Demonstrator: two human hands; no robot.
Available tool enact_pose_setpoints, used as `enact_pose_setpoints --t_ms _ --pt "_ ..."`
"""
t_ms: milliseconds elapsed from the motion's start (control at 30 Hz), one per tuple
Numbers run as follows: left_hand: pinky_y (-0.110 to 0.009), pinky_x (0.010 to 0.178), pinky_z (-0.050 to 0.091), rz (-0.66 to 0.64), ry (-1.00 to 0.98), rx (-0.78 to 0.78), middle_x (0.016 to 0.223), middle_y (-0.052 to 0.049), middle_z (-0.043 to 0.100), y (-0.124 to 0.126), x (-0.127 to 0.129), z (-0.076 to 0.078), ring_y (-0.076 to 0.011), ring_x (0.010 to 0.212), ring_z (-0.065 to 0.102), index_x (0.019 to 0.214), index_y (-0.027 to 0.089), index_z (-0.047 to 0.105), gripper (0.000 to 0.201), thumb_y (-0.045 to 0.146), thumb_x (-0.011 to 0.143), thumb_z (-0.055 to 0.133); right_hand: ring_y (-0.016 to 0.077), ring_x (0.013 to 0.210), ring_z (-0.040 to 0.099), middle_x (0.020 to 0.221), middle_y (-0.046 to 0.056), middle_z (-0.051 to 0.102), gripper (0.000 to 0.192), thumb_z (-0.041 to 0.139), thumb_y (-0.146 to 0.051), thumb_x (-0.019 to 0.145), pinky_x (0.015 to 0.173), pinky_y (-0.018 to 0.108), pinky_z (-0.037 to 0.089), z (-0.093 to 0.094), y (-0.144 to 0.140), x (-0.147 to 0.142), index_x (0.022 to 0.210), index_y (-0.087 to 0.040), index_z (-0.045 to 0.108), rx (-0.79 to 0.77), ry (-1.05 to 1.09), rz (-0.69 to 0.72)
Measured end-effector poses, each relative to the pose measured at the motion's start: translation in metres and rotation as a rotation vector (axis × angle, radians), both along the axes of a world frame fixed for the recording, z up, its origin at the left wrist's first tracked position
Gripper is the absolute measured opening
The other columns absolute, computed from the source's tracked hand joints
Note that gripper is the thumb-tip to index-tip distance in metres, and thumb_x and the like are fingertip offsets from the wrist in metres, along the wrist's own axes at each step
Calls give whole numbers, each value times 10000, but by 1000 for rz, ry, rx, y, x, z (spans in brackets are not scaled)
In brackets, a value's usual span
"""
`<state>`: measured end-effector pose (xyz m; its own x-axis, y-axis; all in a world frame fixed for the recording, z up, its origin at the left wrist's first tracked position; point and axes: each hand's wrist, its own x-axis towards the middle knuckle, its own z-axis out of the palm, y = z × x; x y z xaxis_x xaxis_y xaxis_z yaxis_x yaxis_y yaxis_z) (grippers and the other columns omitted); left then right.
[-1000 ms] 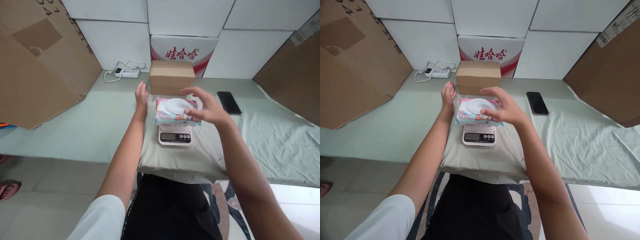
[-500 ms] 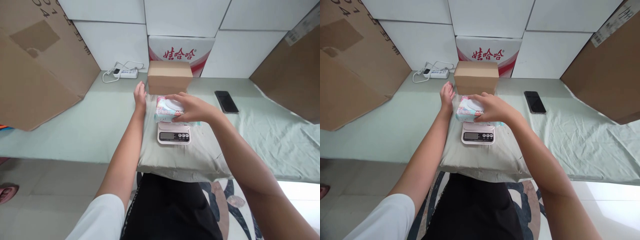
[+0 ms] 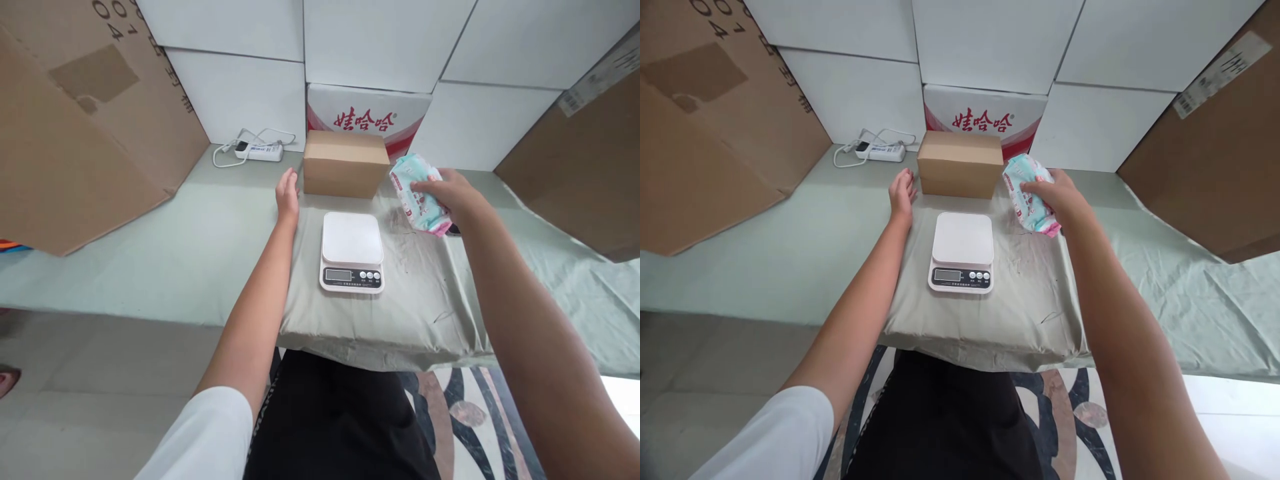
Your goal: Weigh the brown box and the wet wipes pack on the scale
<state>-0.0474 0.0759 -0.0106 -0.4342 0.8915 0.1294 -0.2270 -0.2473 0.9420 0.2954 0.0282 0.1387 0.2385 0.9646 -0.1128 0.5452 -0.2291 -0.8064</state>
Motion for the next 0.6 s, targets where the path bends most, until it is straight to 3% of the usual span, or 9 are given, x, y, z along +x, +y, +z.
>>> enact_pose_setpoints --t_ms 67,133,233,367,433,500,600 --pt "-470 1302 416 -1 4 6 1678 -157 567 1 -1 -1 -328 1608 492 1450 230 680 663 648 935 687 247 946 723 1366 192 687 896 902 -317 790 766 380 606 -6 22 -3 1583 -164 513 10 -133 -69" --pt "-468 1304 417 1 3 7 1680 -152 565 2 -2 -2 -324 1609 491 1446 239 682 667 659 928 687 302 1117 713 1464 235 626 958 886 -367 817 899 422 598 -13 44 -8 1637 -136 447 2 -245 -105" --pt "-477 1301 424 4 4 4 1678 -155 567 4 -3 -4 -329 1613 486 1452 241 679 674 662 925 678 409 1401 588 1516 282 566 888 851 -420 856 1115 545 503 -25 67 -20 1604 -114 482 -31 -396 -173" --pt "-498 1304 421 -8 19 7 1686 -152 559 8 -6 -7 -341 1623 471 1468 246 671 699 681 921 671 516 1466 480 1545 340 499 795 831 -420 874 1117 723 412 -38 79 -40 1551 -128 534 -44 -533 -296" --pt "-499 1311 410 -16 15 5 1687 -132 564 9 -7 -9 -337 1628 464 1463 262 676 673 668 926 676 530 1471 452 1558 331 496 782 805 -433 887 1138 772 345 -46 81 -46 1558 -135 536 61 -592 -280" --pt "-495 1322 397 -20 12 7 1684 -116 572 11 -7 -10 -328 1628 466 1453 269 684 635 631 931 690 506 1534 384 1602 285 483 717 682 -490 975 1209 789 242 -56 83 -49 1590 -162 513 277 -568 -184" --pt "-474 1346 365 -35 24 24 1683 -105 577 16 -7 -12 -311 1624 475 1431 254 701 605 582 923 720 386 1611 350 1661 159 476 635 448 -584 1076 1321 666 223 -82 93 -52 1630 -275 476 564 -306 70"
